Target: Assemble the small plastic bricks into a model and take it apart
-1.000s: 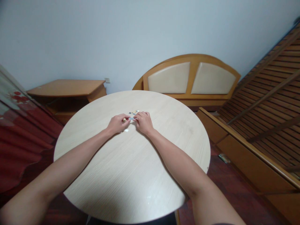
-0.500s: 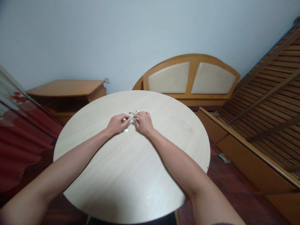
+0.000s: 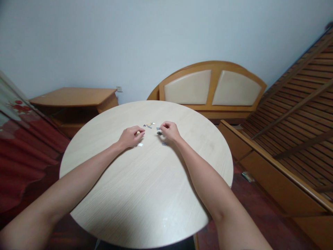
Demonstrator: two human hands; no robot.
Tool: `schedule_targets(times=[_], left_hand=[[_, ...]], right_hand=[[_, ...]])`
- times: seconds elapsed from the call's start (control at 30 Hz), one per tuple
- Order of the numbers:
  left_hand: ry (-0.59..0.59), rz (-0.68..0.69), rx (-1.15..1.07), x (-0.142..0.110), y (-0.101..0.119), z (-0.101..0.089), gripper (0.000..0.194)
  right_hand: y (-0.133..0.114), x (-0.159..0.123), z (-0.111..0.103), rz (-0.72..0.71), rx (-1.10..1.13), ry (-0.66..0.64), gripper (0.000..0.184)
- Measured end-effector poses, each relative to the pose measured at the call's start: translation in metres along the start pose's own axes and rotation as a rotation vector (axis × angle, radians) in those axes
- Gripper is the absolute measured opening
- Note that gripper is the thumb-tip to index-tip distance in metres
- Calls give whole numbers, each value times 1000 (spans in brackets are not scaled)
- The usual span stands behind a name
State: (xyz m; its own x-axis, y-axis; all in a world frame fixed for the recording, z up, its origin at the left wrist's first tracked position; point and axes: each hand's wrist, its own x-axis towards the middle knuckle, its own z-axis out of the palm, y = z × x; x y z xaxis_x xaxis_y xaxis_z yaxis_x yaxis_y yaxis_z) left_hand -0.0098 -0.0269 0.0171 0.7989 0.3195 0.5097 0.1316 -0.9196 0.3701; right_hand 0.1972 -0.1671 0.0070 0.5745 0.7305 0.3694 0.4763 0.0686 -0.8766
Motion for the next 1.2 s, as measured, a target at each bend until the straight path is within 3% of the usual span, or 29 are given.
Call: schedule_targets(times=[0.17, 0.4, 0.7, 1.2], left_hand=[[-11, -3, 6, 0, -1, 0, 20], [-20, -4, 11, 0, -2, 0, 20], [-18, -4, 11, 0, -3, 1, 21], [-14, 9, 13, 0, -4, 3, 20]], right_hand=[[7, 1, -18, 115, -82, -65, 15], [7, -3, -38, 275, -251, -366, 18], [-10, -9, -46, 331, -402, -555, 11], [0, -5, -45, 256, -276, -702, 18]])
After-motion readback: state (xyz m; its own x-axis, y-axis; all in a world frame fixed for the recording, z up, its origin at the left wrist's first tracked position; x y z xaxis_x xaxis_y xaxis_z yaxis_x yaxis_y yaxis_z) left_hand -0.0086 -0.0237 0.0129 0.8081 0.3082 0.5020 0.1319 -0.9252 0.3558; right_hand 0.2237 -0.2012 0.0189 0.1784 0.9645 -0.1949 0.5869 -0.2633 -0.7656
